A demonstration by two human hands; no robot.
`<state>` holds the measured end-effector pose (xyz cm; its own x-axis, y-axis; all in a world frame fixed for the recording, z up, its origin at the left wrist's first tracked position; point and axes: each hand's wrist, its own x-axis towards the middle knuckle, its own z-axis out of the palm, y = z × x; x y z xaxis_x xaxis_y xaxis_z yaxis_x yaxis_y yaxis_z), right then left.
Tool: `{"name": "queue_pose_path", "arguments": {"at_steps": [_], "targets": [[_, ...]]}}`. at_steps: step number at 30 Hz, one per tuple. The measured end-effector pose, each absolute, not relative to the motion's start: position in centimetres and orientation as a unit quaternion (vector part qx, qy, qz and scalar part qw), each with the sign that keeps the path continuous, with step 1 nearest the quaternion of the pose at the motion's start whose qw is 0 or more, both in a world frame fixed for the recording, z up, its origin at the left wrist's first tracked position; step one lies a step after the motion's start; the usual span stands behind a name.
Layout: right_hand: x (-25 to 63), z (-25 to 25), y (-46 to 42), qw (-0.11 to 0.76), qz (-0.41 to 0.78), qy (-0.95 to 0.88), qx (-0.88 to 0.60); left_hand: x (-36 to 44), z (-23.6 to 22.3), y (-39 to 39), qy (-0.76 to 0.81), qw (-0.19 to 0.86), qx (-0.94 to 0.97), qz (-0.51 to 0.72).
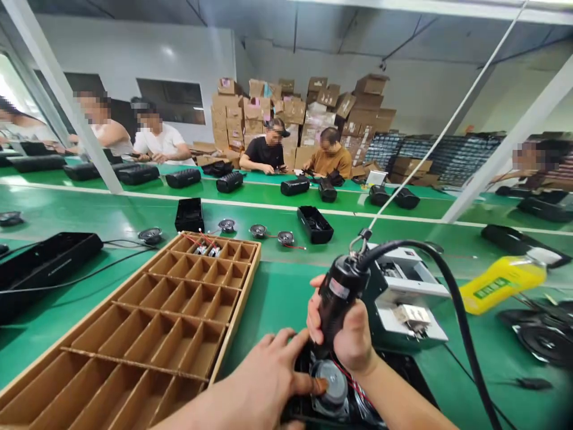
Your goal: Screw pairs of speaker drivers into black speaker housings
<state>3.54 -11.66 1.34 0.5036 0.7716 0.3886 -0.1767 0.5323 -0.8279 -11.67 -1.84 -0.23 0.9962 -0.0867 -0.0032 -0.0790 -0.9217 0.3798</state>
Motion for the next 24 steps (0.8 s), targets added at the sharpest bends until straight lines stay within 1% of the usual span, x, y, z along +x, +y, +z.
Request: {"name": "queue_pose_path", "arguments": {"at_steps": [3,5,15,19,24], "targets": [[3.9,1.3,-11.5,0.774,0.298,-0.413,-0.377,-12.7,2.6,-2.3,-0.026,0.208,0.977,-0.041],[3.9,1.5,-11.5,0.770,0.297,-0.421,-0.376,-12.8,3.7,-2.4,-0.022,0.210,0.976,-0.053],[3.7,1.8,-11.6,0.764,0.301,-0.419,-0.387,-12.7,4.1,-2.6,-0.020,0.209,0.976,-0.055],[3.4,1.8,-11.9,0.767,0.312,-0.398,-0.396,-12.7,3.1,-2.2,-0.034,0.204,0.977,-0.044],[2.1,1.9,-12.5,0.777,0.324,-0.351,-0.410,-11.9,-1.0,-1.6,-0.059,0.204,0.977,-0.022]]}}
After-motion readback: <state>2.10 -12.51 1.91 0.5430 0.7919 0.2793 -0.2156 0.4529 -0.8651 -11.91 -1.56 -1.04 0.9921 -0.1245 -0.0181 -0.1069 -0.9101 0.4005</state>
